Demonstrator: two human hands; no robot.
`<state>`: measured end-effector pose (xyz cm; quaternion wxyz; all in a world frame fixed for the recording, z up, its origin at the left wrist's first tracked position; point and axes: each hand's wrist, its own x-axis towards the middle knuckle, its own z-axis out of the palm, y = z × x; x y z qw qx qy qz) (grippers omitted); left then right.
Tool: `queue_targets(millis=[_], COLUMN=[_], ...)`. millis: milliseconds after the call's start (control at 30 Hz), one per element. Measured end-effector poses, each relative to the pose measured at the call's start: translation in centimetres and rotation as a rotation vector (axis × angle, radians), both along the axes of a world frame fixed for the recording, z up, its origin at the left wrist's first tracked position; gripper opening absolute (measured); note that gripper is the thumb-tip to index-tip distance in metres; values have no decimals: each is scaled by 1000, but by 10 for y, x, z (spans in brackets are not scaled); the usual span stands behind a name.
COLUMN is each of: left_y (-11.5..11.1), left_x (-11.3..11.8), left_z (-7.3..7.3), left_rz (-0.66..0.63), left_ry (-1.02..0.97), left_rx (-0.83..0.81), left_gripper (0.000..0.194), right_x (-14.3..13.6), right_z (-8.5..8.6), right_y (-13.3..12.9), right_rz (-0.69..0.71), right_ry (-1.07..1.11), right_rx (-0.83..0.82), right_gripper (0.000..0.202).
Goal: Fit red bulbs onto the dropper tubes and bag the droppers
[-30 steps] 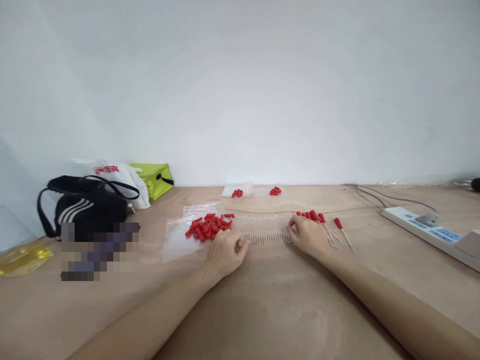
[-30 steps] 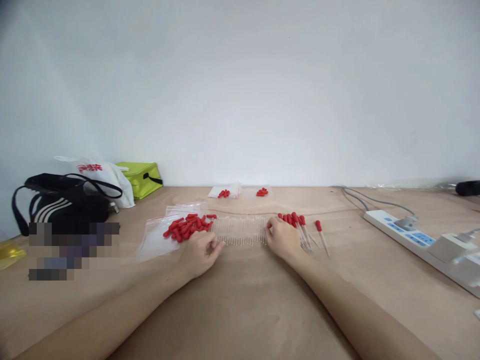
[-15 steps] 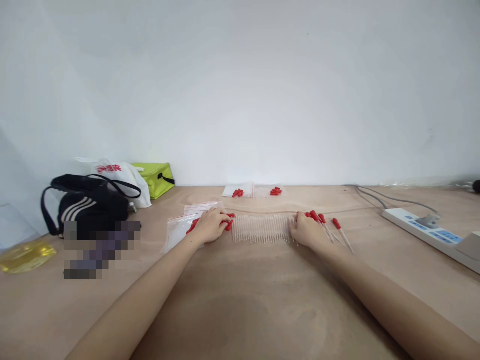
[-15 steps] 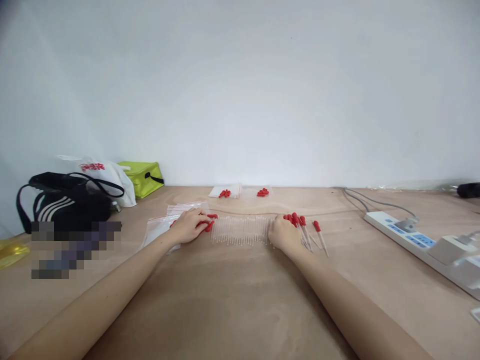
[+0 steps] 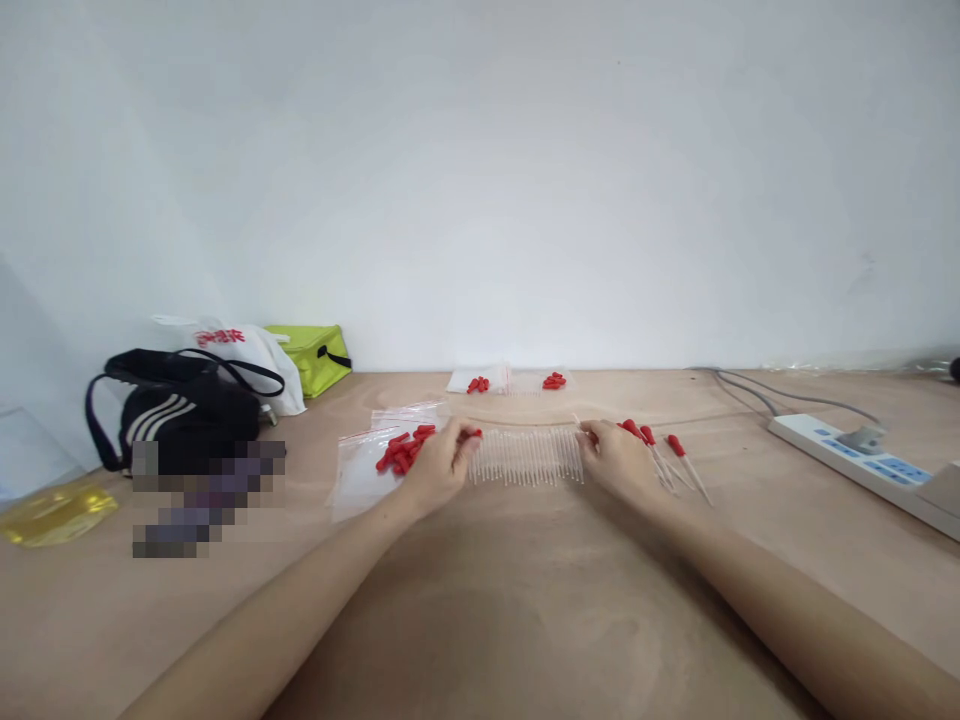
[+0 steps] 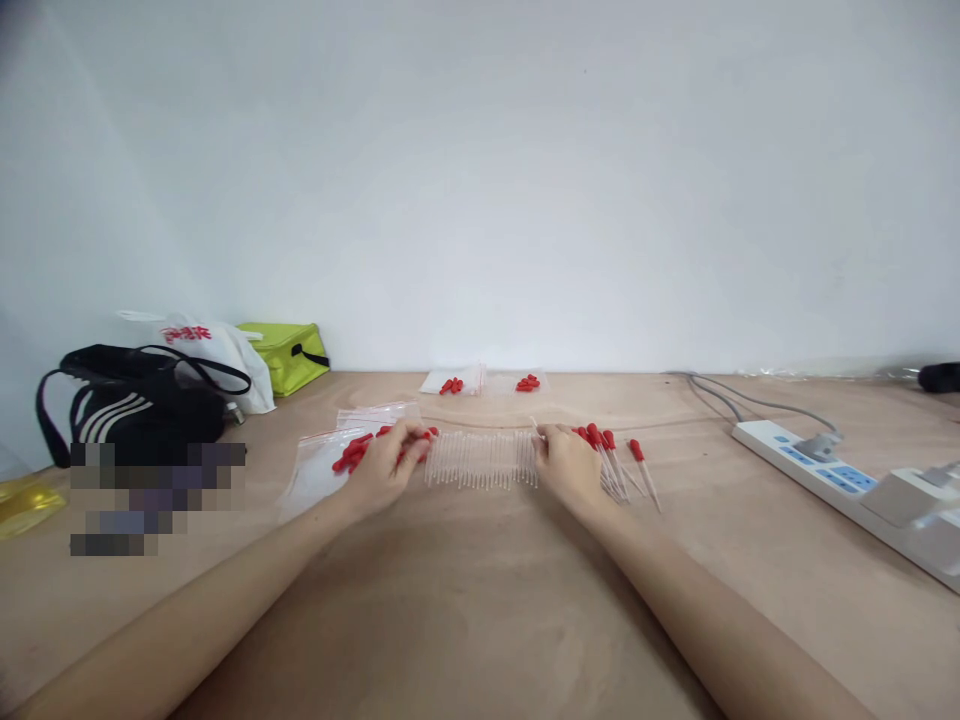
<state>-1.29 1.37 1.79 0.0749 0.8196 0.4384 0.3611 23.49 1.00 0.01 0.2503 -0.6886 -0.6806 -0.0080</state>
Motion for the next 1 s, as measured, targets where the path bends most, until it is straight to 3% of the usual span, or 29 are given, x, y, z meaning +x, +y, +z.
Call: queue_targets(millis=[100,233,633,1000], left_y=[-27,-40,-34,-32], left_x=[10,16,17,16], left_z=[-16,-24,-20,-24], left_rz=[-151,-229,-206,-258], left_ry=[46,95,83,26], left_rx=[-75,-111,-123,-126], left_gripper=[11,18,15,16], right_x=[-7,-19,-26,-28], right_z=[-11,-25,-28,-22], right_y=[-18,-36,-34,-33], right_rz=[284,597,606,751], right_ry=[-23,-50,3,56], right_rx=[221,287,249,139], right_gripper=[26,26,26,26])
